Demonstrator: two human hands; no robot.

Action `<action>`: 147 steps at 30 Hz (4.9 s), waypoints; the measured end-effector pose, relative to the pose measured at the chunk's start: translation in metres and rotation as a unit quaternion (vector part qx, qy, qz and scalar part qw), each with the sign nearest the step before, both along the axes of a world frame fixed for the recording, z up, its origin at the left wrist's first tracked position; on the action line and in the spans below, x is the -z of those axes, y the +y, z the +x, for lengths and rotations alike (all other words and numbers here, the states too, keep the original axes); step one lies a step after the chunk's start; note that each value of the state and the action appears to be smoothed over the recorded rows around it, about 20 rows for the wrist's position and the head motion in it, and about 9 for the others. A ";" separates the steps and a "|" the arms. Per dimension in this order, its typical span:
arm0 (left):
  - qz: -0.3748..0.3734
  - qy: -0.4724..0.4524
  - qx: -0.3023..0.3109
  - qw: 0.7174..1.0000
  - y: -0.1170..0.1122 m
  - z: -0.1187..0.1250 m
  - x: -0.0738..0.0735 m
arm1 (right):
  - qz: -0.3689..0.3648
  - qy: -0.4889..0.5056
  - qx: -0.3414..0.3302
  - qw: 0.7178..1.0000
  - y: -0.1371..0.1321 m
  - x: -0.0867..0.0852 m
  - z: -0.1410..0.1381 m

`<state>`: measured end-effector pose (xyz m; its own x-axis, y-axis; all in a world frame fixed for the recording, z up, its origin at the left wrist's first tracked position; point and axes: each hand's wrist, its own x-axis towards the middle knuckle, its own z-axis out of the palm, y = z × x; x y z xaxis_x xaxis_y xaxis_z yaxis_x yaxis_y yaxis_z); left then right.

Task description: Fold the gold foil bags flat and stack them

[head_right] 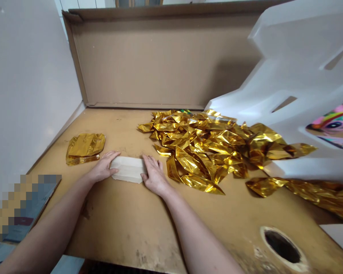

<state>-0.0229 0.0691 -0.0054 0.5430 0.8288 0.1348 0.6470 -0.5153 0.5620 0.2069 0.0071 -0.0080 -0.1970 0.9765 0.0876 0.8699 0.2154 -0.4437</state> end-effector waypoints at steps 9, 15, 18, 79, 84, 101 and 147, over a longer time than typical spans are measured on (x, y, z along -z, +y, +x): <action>0.090 0.002 0.015 0.996 -0.008 0.003 -0.007 | 0.089 0.012 -0.002 0.996 -0.003 -0.004 -0.001; 0.114 0.018 0.037 0.993 -0.013 0.003 -0.007 | 0.153 -0.009 -0.026 0.988 -0.012 -0.013 -0.006; 0.121 0.032 0.057 0.991 -0.014 0.001 -0.008 | 0.160 -0.013 -0.051 0.986 -0.015 -0.016 -0.007; 0.023 0.192 0.128 0.973 -0.044 0.005 0.003 | -0.002 -0.137 -0.085 0.987 -0.036 -0.008 -0.011; 0.030 0.203 0.095 0.974 -0.042 0.001 0.003 | -0.005 -0.134 -0.086 0.987 -0.036 -0.008 -0.008; 0.123 0.209 0.071 0.968 -0.044 0.006 0.012 | -0.005 -0.138 -0.089 0.986 -0.038 -0.012 -0.007; 0.099 0.189 0.142 0.967 -0.059 0.025 0.009 | 0.032 -0.124 -0.145 0.981 -0.042 0.003 -0.006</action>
